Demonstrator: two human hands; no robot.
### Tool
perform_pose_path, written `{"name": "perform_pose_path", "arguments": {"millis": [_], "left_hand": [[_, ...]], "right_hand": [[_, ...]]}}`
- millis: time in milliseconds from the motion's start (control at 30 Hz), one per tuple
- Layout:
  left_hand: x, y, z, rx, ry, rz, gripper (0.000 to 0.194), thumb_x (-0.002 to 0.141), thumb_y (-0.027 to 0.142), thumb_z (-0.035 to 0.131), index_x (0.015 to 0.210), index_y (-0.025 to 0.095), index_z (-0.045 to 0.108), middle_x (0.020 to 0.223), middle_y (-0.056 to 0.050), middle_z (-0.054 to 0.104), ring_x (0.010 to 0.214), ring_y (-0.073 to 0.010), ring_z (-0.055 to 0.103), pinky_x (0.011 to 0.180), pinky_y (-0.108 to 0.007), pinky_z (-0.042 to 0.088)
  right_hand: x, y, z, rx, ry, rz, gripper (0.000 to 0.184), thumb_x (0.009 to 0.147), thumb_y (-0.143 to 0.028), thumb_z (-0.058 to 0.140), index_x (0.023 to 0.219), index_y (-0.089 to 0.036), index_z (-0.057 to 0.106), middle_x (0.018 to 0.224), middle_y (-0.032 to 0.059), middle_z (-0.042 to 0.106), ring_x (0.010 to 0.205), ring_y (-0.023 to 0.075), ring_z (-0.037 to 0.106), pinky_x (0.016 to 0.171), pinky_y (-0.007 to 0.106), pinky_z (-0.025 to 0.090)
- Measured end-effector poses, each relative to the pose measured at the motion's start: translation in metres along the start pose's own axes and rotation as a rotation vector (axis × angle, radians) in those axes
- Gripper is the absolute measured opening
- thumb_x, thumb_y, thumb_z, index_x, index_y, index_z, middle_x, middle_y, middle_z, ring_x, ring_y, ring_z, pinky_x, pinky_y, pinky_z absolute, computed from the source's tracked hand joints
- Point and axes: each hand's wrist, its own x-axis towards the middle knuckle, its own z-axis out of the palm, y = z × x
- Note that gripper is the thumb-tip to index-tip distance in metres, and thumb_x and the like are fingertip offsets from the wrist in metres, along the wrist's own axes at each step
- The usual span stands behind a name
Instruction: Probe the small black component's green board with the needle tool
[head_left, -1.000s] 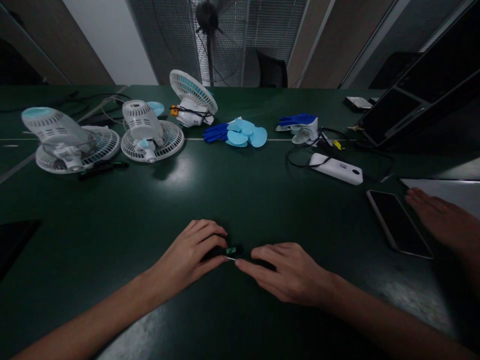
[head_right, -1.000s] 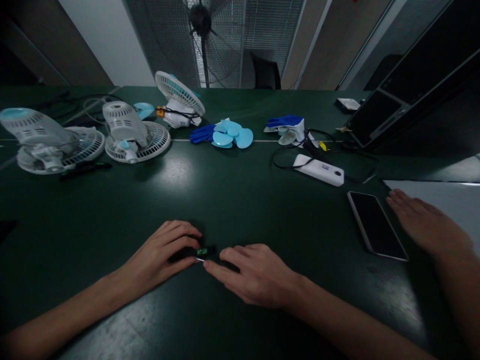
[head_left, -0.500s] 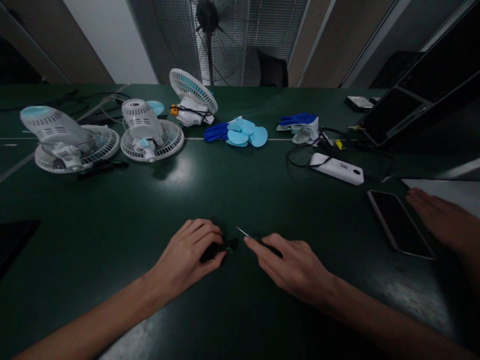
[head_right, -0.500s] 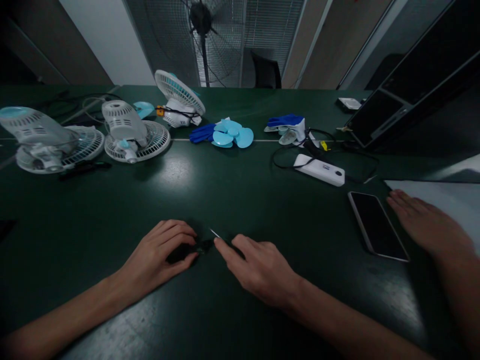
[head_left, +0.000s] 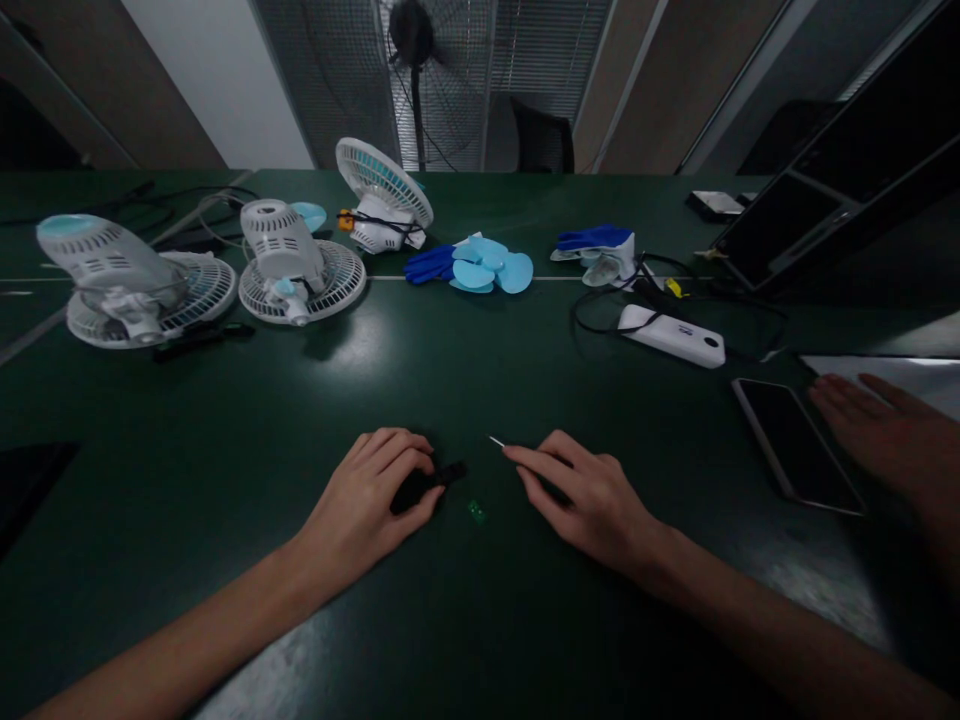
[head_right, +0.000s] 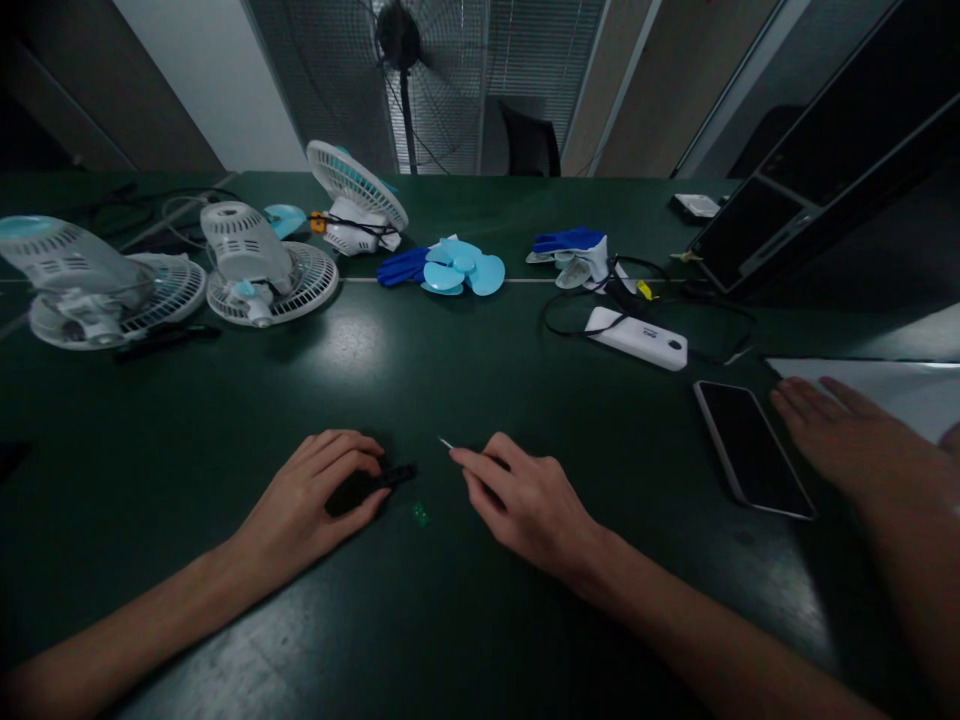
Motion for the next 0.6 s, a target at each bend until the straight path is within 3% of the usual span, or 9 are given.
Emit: {"name": "perform_pose_path", "arguments": {"millis": [167,400,467,600], "left_hand": [[-0.001,0.002,-0.005,-0.059,-0.062,0.065,0.013,0.097,0.028,0.06,0.109,0.022,0.061,0.125,-0.008,0.066,0.12,-0.0244,0.058,0.098,-0.043,0.048],[-0.007,0.011,-0.007,-0.075,-0.232,0.516,0.022,0.1,0.028,0.057,0.121,0.022,0.06,0.135,-0.006,0.069,0.133,-0.0203,0.058,0.114,-0.038,0.042],[-0.008,0.012,-0.005,-0.062,-0.238,0.519,0.023,0.1,0.027,0.057,0.122,0.021,0.059,0.136,-0.006,0.068,0.133,-0.0201,0.058,0.116,-0.038,0.041],[-0.005,0.001,-0.006,-0.009,-0.194,0.377,0.026,0.1,0.025,0.055,0.126,0.021,0.059,0.137,-0.009,0.067,0.132,-0.022,0.059,0.111,-0.041,0.046]], "right_hand": [[0.005,0.003,-0.004,0.027,0.028,0.052,0.035,0.104,-0.024,0.054,0.138,-0.021,0.062,0.1,0.0049,0.061,0.075,0.0124,0.062,0.056,0.024,0.047],[0.004,0.001,-0.003,0.025,0.042,0.068,0.032,0.103,-0.024,0.055,0.134,-0.022,0.064,0.098,0.0042,0.064,0.073,0.012,0.063,0.059,0.025,0.046],[0.004,0.002,-0.002,0.028,0.04,0.073,0.032,0.103,-0.025,0.055,0.134,-0.023,0.064,0.098,0.004,0.064,0.073,0.012,0.063,0.059,0.025,0.046],[0.005,0.002,-0.002,0.029,0.036,0.072,0.033,0.102,-0.024,0.055,0.134,-0.023,0.064,0.099,0.0042,0.065,0.073,0.0123,0.063,0.059,0.025,0.046]]}}
